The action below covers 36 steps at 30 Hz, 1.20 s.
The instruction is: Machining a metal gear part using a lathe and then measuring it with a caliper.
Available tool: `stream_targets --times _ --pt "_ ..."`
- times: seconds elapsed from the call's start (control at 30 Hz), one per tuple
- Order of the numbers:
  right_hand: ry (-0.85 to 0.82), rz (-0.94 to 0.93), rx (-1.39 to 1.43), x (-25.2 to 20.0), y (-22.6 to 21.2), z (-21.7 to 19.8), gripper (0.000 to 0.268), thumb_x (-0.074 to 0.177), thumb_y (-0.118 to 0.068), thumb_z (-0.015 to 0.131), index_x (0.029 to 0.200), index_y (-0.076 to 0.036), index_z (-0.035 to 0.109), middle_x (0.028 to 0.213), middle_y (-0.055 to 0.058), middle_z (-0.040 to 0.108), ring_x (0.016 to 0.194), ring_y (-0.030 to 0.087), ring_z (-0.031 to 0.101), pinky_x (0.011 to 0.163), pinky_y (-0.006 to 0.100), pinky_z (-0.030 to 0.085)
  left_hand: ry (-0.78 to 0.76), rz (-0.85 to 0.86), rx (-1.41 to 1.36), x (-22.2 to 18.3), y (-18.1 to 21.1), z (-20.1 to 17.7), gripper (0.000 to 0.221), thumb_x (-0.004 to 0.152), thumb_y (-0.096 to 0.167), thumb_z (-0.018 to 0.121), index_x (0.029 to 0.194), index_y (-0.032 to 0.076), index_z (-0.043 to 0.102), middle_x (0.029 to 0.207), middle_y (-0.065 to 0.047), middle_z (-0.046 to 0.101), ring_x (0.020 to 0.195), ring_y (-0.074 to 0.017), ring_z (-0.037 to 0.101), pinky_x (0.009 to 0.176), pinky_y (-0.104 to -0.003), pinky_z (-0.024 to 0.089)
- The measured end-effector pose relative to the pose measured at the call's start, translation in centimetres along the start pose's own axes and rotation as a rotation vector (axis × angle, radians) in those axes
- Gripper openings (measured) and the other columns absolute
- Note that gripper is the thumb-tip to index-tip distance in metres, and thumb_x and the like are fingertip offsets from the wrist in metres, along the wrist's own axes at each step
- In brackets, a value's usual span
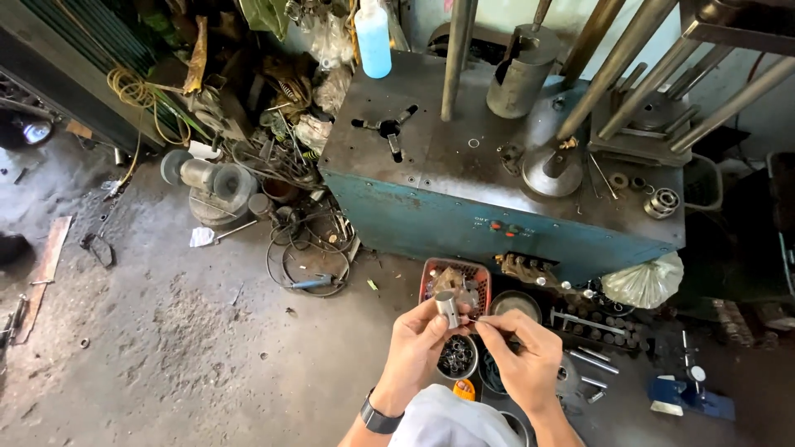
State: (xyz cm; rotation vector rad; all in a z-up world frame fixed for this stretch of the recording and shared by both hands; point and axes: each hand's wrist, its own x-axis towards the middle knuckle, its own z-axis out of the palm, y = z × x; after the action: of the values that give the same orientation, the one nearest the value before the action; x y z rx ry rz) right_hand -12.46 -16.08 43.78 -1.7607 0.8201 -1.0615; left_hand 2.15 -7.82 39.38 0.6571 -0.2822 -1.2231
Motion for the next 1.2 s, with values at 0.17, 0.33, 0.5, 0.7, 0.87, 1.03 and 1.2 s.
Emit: stream_targets --times 0.17,0.33,0.5,0.7,0.87,1.03,1.2 --pt "-0.009 -0.051 -0.067 0.1 -0.2 0.0 0.006 0.084 0.0 0.077 0.087 0.003 0.073 0.07 0.003 0.066 0.06 0.007 0.058 0.054 0.022 0.045 0.028 0.034 0.093 -0.6 -0.4 0.4 0.042 0.095 0.008 0.071 0.133 -0.007 0.062 0.121 -0.016 0.072 0.106 -0.0206 0.07 0.097 -0.037 0.058" --pt "0.002 -0.066 -0.13 -0.6 0.7 -0.3 0.007 0.083 -0.002 0.078 0.086 0.002 0.073 0.067 0.003 0.064 0.056 0.006 0.057 0.052 0.022 0.044 0.082 0.13 0.367 -0.5 -2.5 -0.8 0.045 0.087 -0.011 0.073 0.131 -0.007 0.065 0.12 -0.016 0.073 0.104 -0.018 0.07 0.093 -0.034 0.058" --pt "-0.085 0.532 0.282 -2.0 6.0 -1.0 0.006 0.088 -0.002 0.074 0.088 0.004 0.076 0.064 0.004 0.066 0.052 0.008 0.054 0.046 0.023 0.04 0.021 0.245 0.442 -0.6 -2.1 0.6 0.042 0.081 -0.02 0.073 0.12 -0.007 0.068 0.117 -0.01 0.072 0.11 -0.0162 0.07 0.098 -0.031 0.058" --pt "-0.098 0.546 0.41 -3.1 8.2 -1.2 0.009 0.088 0.0 0.072 0.095 0.006 0.073 0.071 0.005 0.068 0.056 0.009 0.058 0.049 0.024 0.045 0.036 0.142 0.568 -0.6 -2.5 0.7 0.045 0.077 -0.016 0.079 0.12 -0.006 0.069 0.111 -0.011 0.073 0.102 -0.0169 0.072 0.092 -0.031 0.059" --pt "-0.147 0.609 0.488 -3.2 9.5 -1.9 0.01 0.092 -0.001 0.068 0.098 0.006 0.07 0.075 0.006 0.069 0.059 0.01 0.061 0.051 0.025 0.048 -0.026 0.264 0.664 -0.7 -1.5 2.0 0.042 0.079 -0.014 0.08 0.119 -0.006 0.07 0.114 -0.011 0.072 0.105 -0.0167 0.071 0.095 -0.031 0.059" --pt "-0.096 0.602 0.53 -4.0 11.4 -1.8 0.008 0.094 -0.001 0.067 0.097 0.007 0.07 0.075 0.006 0.067 0.056 0.01 0.055 0.046 0.025 0.04 -0.082 0.24 0.845 -0.8 1.1 3.9 0.038 0.082 -0.006 0.08 0.12 -0.001 0.074 0.114 -0.009 0.075 0.104 -0.0161 0.074 0.092 -0.029 0.06" --pt "-0.012 0.301 0.523 -2.9 10.6 -1.0 0.004 0.094 0.002 0.066 0.097 0.004 0.068 0.084 0.005 0.066 0.061 0.009 0.057 0.051 0.024 0.044 -0.012 0.129 0.55 0.2 -0.2 2.1 0.058 0.086 -0.002 0.067 0.142 0.003 0.055 0.13 -0.005 0.065 0.119 -0.0168 0.062 0.101 -0.031 0.054"
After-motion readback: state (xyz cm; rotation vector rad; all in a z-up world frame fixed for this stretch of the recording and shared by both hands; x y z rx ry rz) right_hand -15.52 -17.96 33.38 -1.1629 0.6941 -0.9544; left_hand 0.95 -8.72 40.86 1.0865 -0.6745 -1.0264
